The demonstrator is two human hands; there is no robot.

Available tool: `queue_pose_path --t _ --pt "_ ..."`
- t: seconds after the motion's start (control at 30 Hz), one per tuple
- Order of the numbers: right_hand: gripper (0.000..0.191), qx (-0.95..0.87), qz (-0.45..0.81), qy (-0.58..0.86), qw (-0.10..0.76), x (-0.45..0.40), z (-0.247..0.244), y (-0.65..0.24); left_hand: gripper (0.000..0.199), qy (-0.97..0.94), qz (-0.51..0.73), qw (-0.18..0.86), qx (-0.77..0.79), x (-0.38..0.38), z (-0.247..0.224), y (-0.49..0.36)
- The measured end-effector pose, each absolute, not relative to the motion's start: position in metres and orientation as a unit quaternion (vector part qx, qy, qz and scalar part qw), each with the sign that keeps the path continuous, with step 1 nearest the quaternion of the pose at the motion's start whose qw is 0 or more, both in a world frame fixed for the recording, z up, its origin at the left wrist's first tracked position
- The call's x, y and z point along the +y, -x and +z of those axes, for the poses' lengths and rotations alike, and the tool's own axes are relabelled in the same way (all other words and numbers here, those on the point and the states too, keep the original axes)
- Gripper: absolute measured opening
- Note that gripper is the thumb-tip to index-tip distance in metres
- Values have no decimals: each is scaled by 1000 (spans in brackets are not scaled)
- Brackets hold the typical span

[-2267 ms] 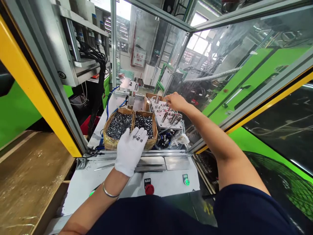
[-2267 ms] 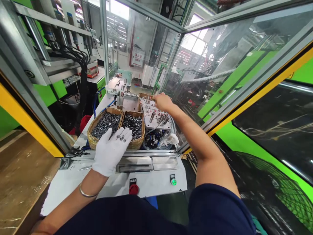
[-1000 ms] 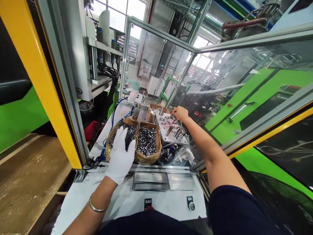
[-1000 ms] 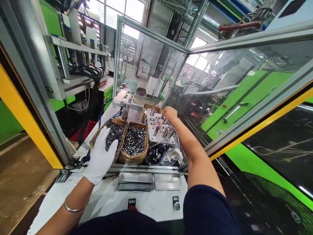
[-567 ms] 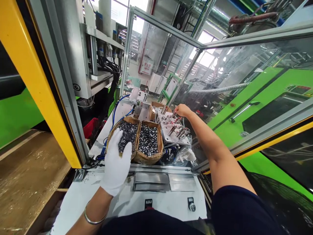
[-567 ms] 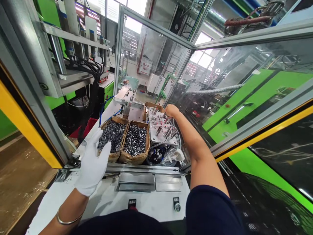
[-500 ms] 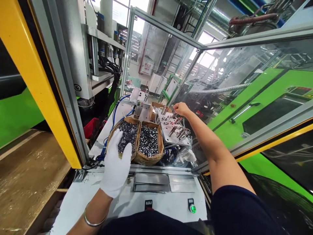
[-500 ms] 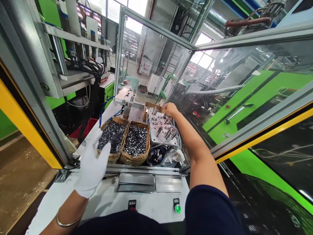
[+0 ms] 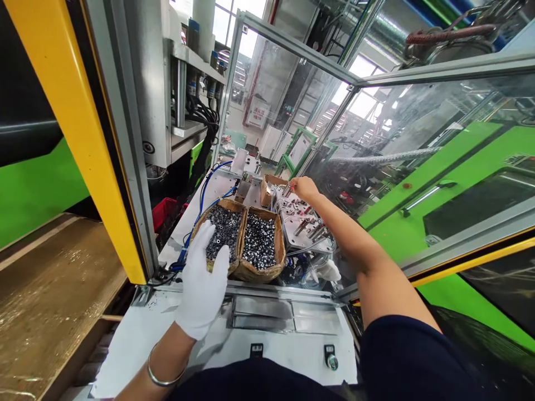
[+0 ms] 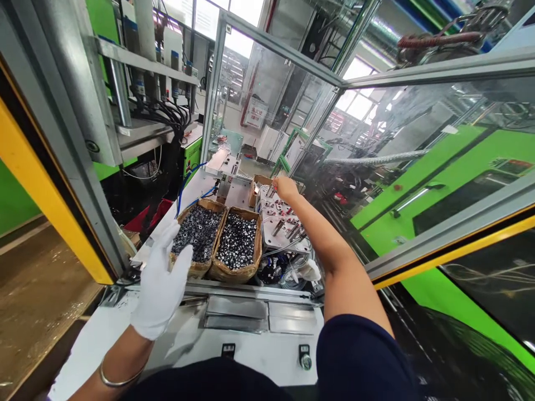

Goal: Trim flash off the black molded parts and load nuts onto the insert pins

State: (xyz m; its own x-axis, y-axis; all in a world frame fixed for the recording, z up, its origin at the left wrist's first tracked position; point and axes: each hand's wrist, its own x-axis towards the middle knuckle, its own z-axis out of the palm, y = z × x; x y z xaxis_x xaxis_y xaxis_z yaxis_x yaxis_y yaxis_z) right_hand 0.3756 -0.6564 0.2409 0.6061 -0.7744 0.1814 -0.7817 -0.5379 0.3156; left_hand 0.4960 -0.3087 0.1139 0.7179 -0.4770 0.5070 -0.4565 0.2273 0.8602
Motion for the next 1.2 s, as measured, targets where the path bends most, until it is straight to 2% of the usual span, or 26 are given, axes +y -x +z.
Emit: queue_pose_path --t 0.2,0.47,0.57,0.7,0.93,1.1,1.2 --pt "41 -446 -37 -874 190 -645 238 -374 47 -601 -27 697 -390 -311 112 -494" --pt "53 -441 -62 -884 144 -616 249 -378 52 -560 -77 728 -388 -305 115 -490" --pt "45 -397 -50 -909 117 -583 238 -396 52 -542 -105 752 -360 -303 124 -487" --pt "29 -324 -119 -938 36 -542 210 -426 53 -519 -157 771 -333 -302 133 -482" --pt "52 -348 -145 -926 -34 -533 191 -448 50 -517 -174 765 -343 -294 129 -483" --pt "42 -370 -165 -912 -67 -521 184 -449 48 -514 -189 771 -326 -294 131 -482" --pt "29 -360 -171 -914 -70 -506 181 -445 44 -505 -211 774 -319 -298 133 -481"
